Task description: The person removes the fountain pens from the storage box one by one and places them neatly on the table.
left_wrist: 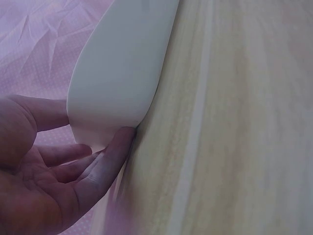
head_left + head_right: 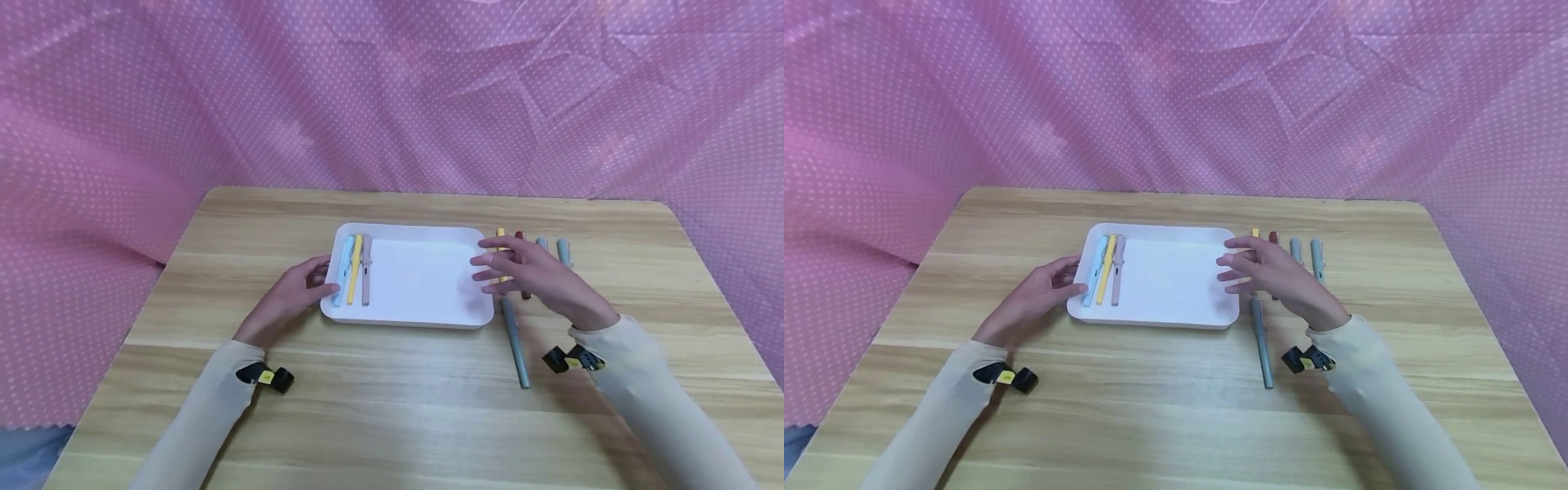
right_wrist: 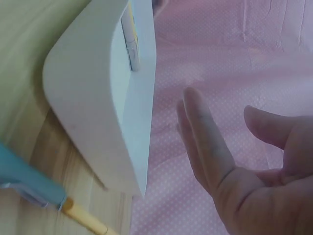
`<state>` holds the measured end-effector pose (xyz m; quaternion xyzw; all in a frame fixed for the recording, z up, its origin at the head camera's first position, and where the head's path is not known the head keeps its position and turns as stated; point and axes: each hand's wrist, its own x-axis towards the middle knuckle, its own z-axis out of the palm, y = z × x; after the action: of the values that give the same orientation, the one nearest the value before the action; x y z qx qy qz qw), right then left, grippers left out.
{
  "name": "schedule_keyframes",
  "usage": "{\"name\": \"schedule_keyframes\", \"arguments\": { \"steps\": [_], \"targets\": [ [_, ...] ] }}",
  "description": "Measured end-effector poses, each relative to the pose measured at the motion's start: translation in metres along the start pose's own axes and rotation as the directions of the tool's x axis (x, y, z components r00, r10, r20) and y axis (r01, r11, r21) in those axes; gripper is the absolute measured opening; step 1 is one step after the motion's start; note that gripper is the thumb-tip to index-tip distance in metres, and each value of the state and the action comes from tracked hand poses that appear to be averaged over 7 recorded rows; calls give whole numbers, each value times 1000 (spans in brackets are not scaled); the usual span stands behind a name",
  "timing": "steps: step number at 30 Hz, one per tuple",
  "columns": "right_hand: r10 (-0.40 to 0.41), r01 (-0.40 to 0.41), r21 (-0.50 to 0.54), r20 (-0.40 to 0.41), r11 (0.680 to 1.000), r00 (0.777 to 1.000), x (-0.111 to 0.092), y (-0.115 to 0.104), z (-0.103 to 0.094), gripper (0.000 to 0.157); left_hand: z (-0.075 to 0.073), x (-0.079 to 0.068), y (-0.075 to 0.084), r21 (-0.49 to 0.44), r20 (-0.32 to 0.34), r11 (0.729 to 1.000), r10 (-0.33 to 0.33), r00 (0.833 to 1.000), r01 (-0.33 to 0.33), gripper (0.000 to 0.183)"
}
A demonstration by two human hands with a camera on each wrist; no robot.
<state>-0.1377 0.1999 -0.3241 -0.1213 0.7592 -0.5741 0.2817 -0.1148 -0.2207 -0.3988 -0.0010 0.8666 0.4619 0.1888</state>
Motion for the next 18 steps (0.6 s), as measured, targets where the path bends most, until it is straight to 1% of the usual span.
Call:
{"name": "schedule_keyframes", "arguments": {
  "steps": [5,7,14,18],
  "targets": [
    [-42,42,5,46,999,998,14,-6,5,50,0,-1,-1,1,4,1000,-13,1000,13,72],
    [-50,50,9,51,999,997,19,-10,7,49,1,0,-1,1,6,1000,-16,1000,16,72],
    [-24,21,54,60,998,998,34,-23,17,47,0,1,0,-12,0,1000,4,1000,-4,72],
    [-16,11,80,68,997,998,47,-30,24,46,0,0,0,-16,-1,1000,9,1000,-9,72]
  ]
}}
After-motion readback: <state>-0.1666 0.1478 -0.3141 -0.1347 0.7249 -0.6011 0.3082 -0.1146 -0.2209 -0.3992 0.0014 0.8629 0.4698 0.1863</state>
